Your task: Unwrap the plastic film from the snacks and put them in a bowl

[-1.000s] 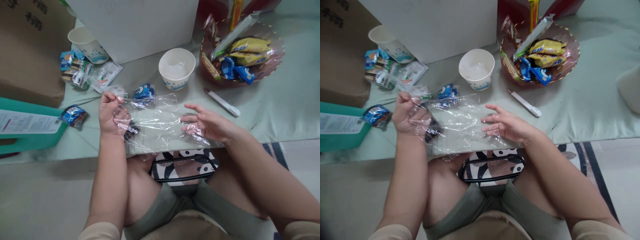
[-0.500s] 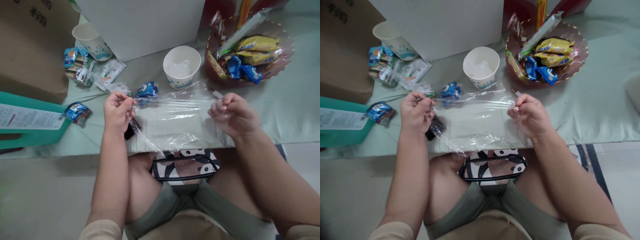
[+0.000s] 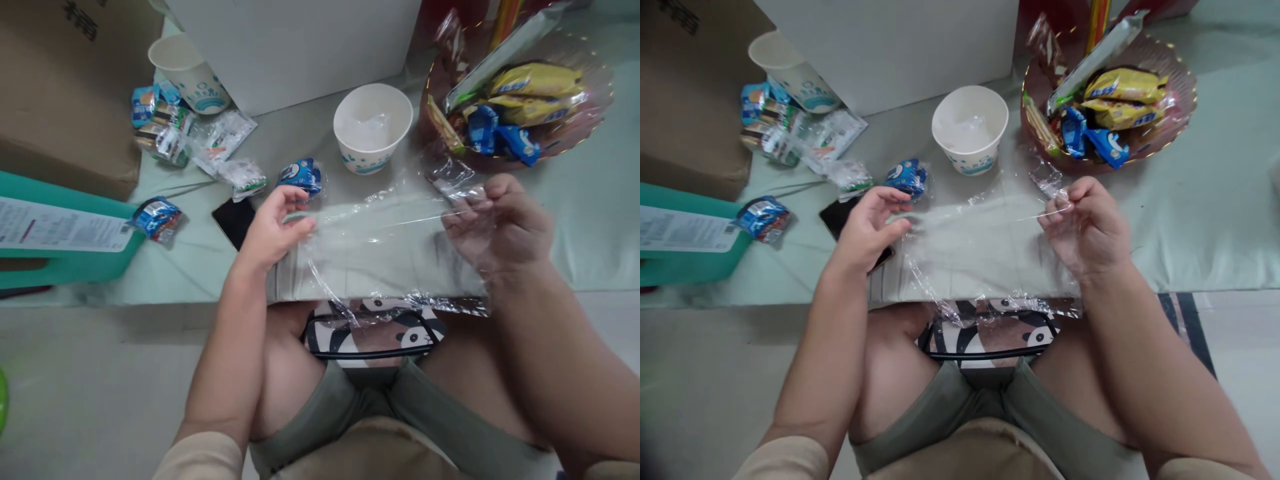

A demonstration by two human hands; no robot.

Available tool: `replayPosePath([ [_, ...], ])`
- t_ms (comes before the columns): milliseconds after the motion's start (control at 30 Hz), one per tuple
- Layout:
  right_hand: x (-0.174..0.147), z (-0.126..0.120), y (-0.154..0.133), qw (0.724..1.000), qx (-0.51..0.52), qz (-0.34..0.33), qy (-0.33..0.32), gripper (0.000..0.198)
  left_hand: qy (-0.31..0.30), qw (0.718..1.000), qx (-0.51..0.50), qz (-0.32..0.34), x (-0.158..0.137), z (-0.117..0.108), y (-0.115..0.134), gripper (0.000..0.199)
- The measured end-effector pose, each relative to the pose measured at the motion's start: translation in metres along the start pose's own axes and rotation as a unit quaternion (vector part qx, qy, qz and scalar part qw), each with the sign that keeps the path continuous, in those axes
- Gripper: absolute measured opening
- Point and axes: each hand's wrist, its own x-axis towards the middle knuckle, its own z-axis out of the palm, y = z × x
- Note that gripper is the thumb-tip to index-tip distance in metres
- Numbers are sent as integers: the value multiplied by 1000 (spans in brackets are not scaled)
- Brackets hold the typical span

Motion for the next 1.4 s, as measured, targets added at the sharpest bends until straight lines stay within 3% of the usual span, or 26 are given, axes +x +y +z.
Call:
replayPosePath([
  [100, 5, -1, 5, 999, 17, -39, 22, 25, 67, 977, 192, 57, -10, 13, 3, 27],
  [200, 8, -5, 7, 998, 12, -60, 22, 29, 139, 941, 308, 11, -22, 22, 12, 14],
  [333, 7, -9, 6, 998, 5, -64, 15, 33, 23, 882, 446, -149, -38, 31, 28, 32],
  [400, 5, -11, 5, 998, 1, -63, 11, 36, -22, 860, 475, -185, -44, 33, 31, 43],
  [467, 4, -12, 4, 998, -5, -59, 9, 39, -48, 875, 445, -185, -47, 35, 27, 43],
  [533, 2, -14, 3, 998, -9, -59, 7, 41, -49, 913, 368, -168, -46, 33, 20, 39],
  [600, 2, -16, 2, 998, -8, -67, 4, 41, -26, 948, 282, -144, -42, 30, 13, 34],
  [667, 2, -19, 2, 997, -5, -77, 2, 41, 12, 963, 241, -123, -38, 28, 9, 24],
  [767, 3, -21, 2, 997, -6, -80, 1, 39, 41, 940, 317, -118, -37, 28, 15, 17],
  [900, 2, -20, 3, 997, -11, -74, 4, 38, -71, 901, 404, -139, -48, 36, 26, 45],
  [1000, 1, -19, 3, 997, -9, -74, -4, 40, -94, 913, 375, -131, -51, 37, 22, 52],
  [1067, 2, -19, 2, 997, -2, -73, -1, 40, -54, 944, 299, -125, -47, 33, 15, 46],
  [1167, 4, -19, 2, 996, 20, -70, 43, 36, 83, 987, 113, -81, -36, 26, 8, 27],
  [1267, 6, -18, 6, 993, 22, -81, 81, 26, 208, 976, -48, -49, -26, 23, 11, 21],
  [1333, 7, -16, 10, 992, 0, -98, 84, 22, 205, 966, -125, -96, -23, 23, 17, 20],
  [1400, 8, -14, 15, 990, -29, -117, 76, 19, 156, 953, -185, -183, -22, 23, 21, 16],
])
